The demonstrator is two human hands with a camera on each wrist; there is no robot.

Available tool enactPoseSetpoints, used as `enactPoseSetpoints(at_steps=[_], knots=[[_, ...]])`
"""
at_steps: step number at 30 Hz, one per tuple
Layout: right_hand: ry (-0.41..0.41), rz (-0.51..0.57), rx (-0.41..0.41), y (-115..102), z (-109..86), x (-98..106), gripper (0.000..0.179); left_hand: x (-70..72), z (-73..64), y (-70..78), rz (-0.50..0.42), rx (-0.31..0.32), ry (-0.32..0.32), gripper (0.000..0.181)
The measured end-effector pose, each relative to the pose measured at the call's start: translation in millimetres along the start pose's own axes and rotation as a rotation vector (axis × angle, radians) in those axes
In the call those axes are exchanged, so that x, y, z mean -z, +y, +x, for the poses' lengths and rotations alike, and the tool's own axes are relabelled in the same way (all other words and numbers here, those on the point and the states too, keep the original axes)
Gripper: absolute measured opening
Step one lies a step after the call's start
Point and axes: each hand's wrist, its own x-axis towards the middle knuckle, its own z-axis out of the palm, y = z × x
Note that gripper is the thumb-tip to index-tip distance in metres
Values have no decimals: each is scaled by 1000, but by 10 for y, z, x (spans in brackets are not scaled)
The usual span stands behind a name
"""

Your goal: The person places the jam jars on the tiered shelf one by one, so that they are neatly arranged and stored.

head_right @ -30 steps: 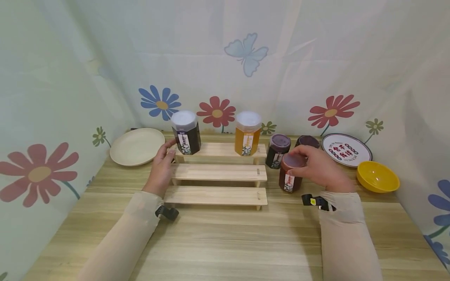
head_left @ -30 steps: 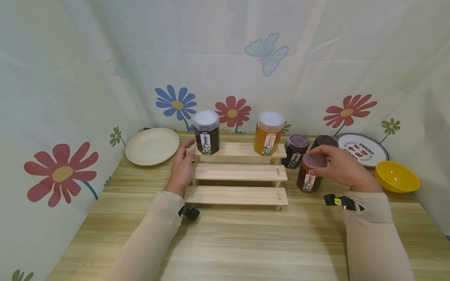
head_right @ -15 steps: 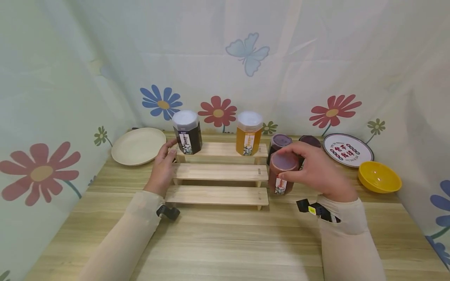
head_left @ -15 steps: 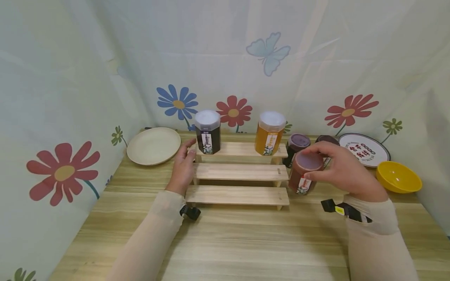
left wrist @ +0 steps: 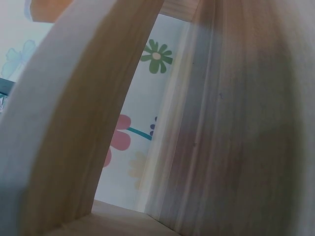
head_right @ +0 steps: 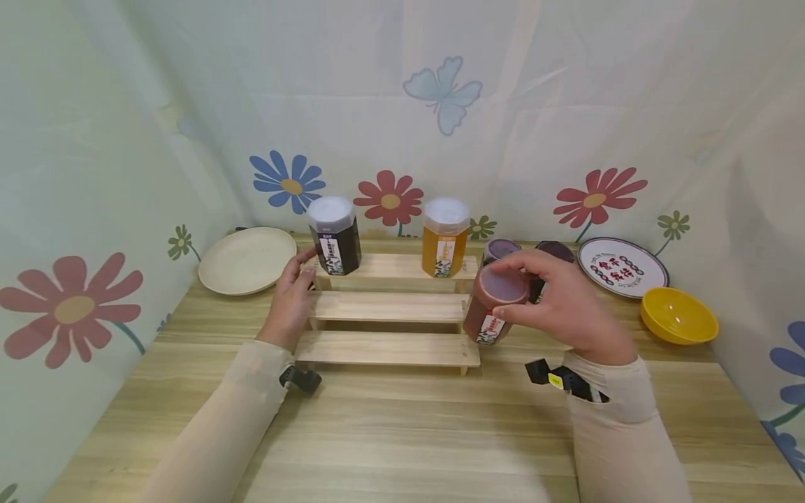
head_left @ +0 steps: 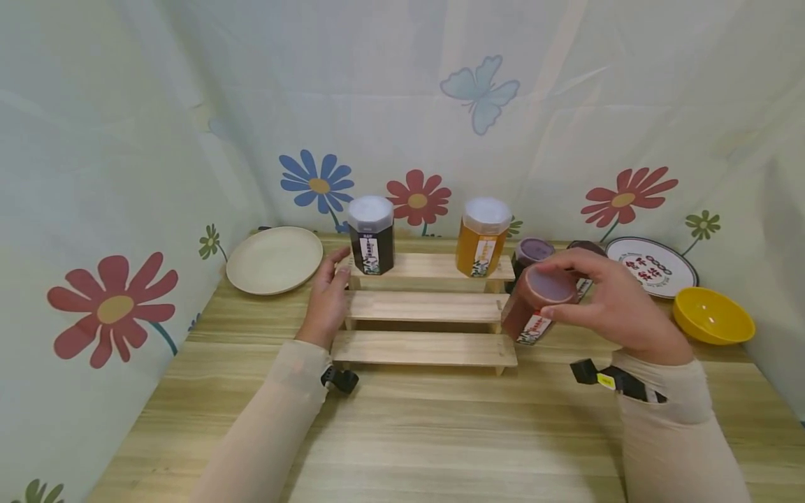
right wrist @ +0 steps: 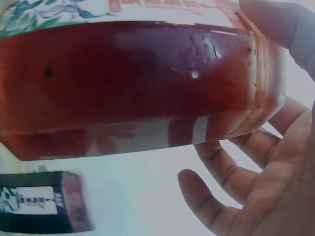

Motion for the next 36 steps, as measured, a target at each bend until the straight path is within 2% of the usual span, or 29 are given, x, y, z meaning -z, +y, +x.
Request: enactPoseSetpoints(at_steps=[4, 11, 22, 29, 36], knots=[[-25, 51, 20, 21, 44, -89, 54, -4, 2, 6, -6, 0, 2, 44], [-39, 71, 29, 81, 116, -209, 54, -19, 2, 17, -5, -9, 6, 44], [-54, 188, -38, 149, 196, -271, 55, -5, -4, 14, 12, 3, 3, 44], [-52, 210, 10, 203, 230, -341, 56, 3, -4, -1, 17, 0, 4, 45], [-72, 298, 19, 206, 265, -477, 58, -2, 6, -24, 25, -15, 6, 45]])
